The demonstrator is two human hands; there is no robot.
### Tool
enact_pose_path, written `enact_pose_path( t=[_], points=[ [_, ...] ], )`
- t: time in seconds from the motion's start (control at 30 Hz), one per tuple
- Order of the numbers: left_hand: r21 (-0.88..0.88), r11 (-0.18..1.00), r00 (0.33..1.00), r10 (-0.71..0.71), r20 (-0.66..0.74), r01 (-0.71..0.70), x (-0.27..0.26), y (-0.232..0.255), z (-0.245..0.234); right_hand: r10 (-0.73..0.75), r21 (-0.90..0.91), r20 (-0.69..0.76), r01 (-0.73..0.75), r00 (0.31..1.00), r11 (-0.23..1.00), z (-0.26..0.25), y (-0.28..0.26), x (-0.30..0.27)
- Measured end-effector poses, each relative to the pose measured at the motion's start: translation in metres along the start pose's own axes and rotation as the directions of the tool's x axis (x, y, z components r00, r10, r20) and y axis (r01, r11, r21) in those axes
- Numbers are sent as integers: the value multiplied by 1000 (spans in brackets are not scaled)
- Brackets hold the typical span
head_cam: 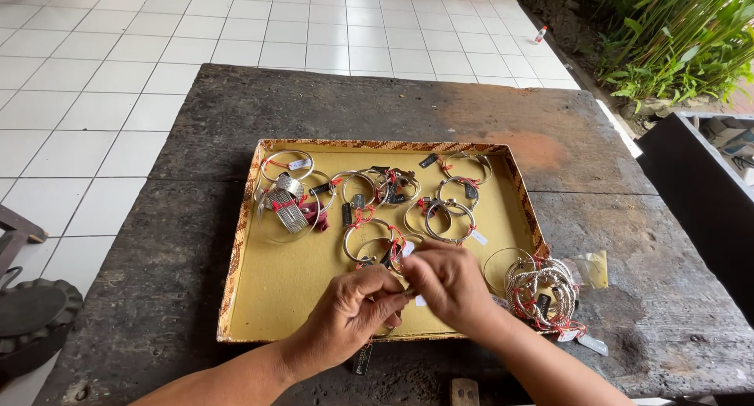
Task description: Inspecting and checking the components of handmade bracelets in a tray
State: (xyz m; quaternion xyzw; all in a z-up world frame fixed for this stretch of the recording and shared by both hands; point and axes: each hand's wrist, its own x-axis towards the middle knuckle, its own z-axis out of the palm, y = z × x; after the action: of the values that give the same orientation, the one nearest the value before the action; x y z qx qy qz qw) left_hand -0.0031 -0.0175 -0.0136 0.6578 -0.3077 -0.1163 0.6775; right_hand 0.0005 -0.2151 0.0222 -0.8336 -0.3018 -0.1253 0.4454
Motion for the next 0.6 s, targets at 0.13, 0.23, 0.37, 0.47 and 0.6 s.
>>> enact_pose_path(
  t=[0.13, 0.23, 0.37, 0.47, 0.6],
  points=[
    [87, 996, 999, 33, -9, -33, 1, 2, -1, 401, 169, 56, -404, 914, 899, 0, 21, -2],
    [54, 998, 998, -41, -48, 44, 3, 11, 1, 193, 74, -24, -191, 981, 979, 3, 4, -1],
    [7, 996, 996, 87, 31, -87, 2, 22, 1, -217, -334, 57, 223, 975, 916, -2, -22, 7],
    [25, 999, 999, 37, -7, -37, 1, 9, -1, 23, -96, 2, -23, 1000, 995, -6, 3, 4],
    [46, 999, 999, -13, -41, 15, 1, 1, 0, 102, 35, -20, -102, 995, 994, -1, 11, 2]
  ],
)
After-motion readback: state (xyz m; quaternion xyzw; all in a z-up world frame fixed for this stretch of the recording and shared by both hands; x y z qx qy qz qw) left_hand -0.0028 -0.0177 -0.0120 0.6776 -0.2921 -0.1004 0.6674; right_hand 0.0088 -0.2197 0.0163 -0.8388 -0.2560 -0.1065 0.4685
